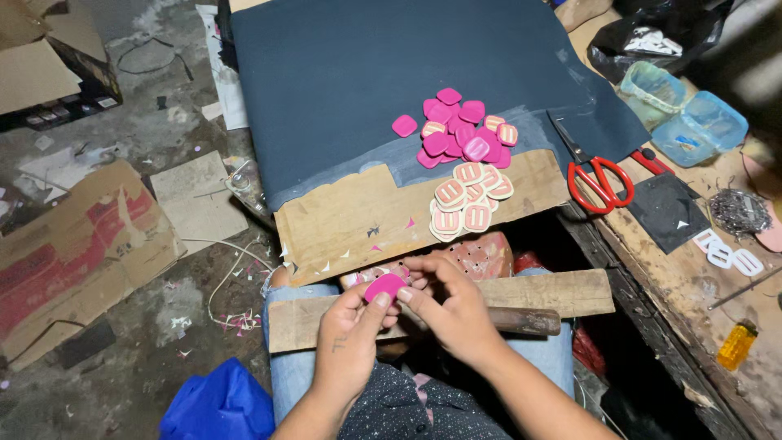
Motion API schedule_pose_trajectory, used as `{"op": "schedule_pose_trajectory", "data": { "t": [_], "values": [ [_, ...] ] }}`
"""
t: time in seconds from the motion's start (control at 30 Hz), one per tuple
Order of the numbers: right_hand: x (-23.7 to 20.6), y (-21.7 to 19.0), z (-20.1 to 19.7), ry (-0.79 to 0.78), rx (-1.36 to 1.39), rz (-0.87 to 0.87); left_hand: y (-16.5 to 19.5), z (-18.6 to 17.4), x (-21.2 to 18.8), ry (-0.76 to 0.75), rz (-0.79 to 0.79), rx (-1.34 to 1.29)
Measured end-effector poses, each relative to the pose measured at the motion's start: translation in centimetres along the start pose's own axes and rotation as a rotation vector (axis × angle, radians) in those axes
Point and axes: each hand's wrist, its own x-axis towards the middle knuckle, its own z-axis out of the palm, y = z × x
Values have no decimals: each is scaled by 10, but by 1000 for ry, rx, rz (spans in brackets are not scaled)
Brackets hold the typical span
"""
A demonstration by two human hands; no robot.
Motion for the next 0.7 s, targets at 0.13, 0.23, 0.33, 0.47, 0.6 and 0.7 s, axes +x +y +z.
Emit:
{"op": "schedule_pose_trajectory", "data": {
  "t": [0.13, 0.23, 0.33, 0.47, 0.6, 0.7],
  "values": [
    [-4, 29, -2, -57, 521, 373, -6, 1, -7, -80, -2, -60],
    [-11, 44, -5, -131, 878, 436, -7, 4, -13, -89, -9, -187],
    [-19, 47, -5, -179, 982, 466, -3, 3, -16, -105, -26, -179],
    [-23, 41, -2, -86, 872, 437, 4, 4, -16, -63, -8, -122],
    [-24, 35, 2, -27, 746, 381, 7, 9, -21, -105, -12, -197],
    [-25, 35, 4, -60, 858, 331, 8, 10, -23, -181, -34, -239]
  ]
}}
